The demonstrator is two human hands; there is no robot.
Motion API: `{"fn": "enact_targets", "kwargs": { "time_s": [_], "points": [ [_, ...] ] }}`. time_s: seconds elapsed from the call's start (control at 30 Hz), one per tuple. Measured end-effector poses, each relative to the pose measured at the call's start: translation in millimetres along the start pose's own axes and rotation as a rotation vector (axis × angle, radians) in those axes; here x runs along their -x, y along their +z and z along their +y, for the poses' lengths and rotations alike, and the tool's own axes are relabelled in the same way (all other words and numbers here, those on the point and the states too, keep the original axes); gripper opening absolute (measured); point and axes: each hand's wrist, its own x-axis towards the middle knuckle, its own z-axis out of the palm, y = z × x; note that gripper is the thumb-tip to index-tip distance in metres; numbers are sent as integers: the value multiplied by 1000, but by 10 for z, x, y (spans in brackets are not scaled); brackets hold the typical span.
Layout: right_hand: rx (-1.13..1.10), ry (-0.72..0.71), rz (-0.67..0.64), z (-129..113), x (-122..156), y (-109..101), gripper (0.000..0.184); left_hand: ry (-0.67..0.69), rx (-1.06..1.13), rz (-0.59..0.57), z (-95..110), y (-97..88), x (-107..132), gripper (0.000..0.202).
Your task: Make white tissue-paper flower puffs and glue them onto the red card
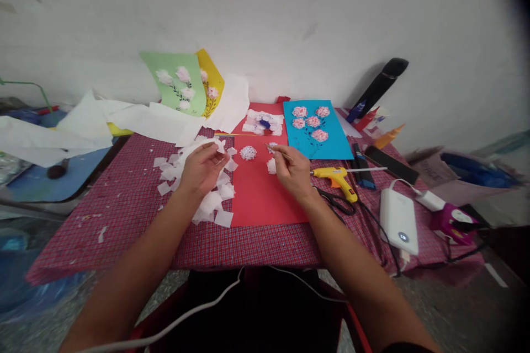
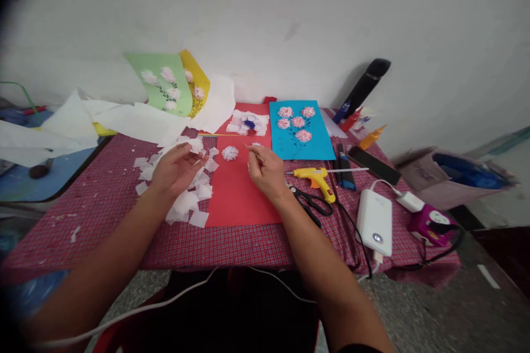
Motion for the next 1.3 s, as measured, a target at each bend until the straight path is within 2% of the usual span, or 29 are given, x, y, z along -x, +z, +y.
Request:
{"fn": "enact_targets", "kwargs": {
  "time_s": [0.13,0.23,0.33,0.43,0.6,0.8,1.07,1.3],
  "points": [
    [40,-51,7,29,-4,-9,23,-88,7,26,63,55,-4,14],
    [67,-55,51,22,-19,-26,22,-99,-15,22,64,121,-34,16],
    [89,-42,85,9,-35,-42,21,-131,-27,2,-4,193,-99,18],
    [105,-41,95,16,-46,-45,21,-176,-23,34,-103,237,-160,17],
    [117,-64,131,61,-63,-47,20,-208,-57,74,-191,163,-204,17],
    [145,-64,159,91,-75,-64,20,-115,-115,47,-151,48,-225,21],
    [148,-41,212,75,-124,-125,22,-41,-174,96,-51,32,-226,20],
    [113,21,214,101,-125,-142,22,-36,-138,84,59,41,-211,18]
  ]
}}
